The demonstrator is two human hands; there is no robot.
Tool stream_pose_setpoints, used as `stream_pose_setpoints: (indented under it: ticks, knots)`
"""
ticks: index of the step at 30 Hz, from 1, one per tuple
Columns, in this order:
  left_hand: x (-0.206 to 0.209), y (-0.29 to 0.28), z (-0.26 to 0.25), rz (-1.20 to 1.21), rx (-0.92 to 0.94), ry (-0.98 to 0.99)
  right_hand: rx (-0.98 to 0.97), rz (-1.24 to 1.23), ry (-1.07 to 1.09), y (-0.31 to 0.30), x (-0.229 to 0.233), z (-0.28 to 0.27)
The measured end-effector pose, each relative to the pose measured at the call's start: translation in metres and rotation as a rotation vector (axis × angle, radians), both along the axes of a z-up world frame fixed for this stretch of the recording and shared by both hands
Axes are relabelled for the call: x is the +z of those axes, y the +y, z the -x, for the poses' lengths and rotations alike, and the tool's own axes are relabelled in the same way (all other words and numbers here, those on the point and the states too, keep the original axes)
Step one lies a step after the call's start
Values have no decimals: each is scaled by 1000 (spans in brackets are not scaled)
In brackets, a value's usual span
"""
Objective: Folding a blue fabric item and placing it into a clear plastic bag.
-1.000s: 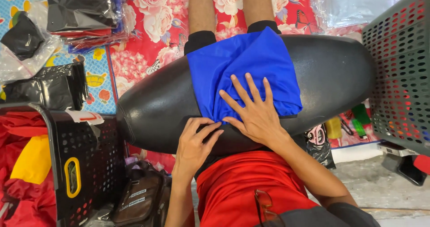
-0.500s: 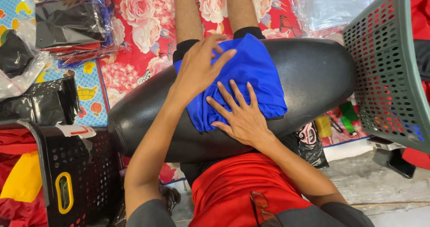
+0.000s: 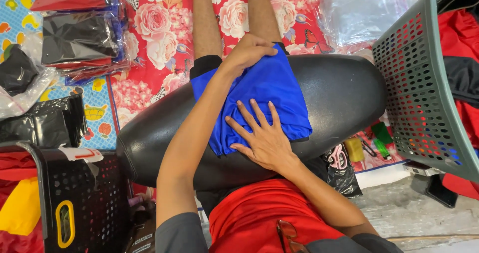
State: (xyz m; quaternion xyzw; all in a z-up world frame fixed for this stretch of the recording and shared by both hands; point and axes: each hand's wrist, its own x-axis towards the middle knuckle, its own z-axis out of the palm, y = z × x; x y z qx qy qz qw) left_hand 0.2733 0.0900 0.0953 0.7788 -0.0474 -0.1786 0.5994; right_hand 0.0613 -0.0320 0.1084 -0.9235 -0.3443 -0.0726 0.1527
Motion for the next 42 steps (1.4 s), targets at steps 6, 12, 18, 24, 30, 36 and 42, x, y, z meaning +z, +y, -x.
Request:
stream_pose_setpoints:
  ticks: [6,12,18,24,30,36,42]
  knots:
    - [-21,0,-3,159,7,-15,5,3,3,0,-1,4]
    - [-20,35,-14,92,47,-418,7,-2,-11,0,1,3]
    - [7,90,-1,-689,-220,55,4,76,-91,-1,-17,0]
    - [-52,110,-14,-353,-88,-14,3,86,-105,0,-13,0]
    - [-58,157,-17,-410,-116,302,5,109,-103,0,-12,1]
    - [-48,165,-8,-262,-151,202,7,102,-126,2,-11,1]
    - [-36,181,4,-268,-86,326,8,107,-122,1,-11,1]
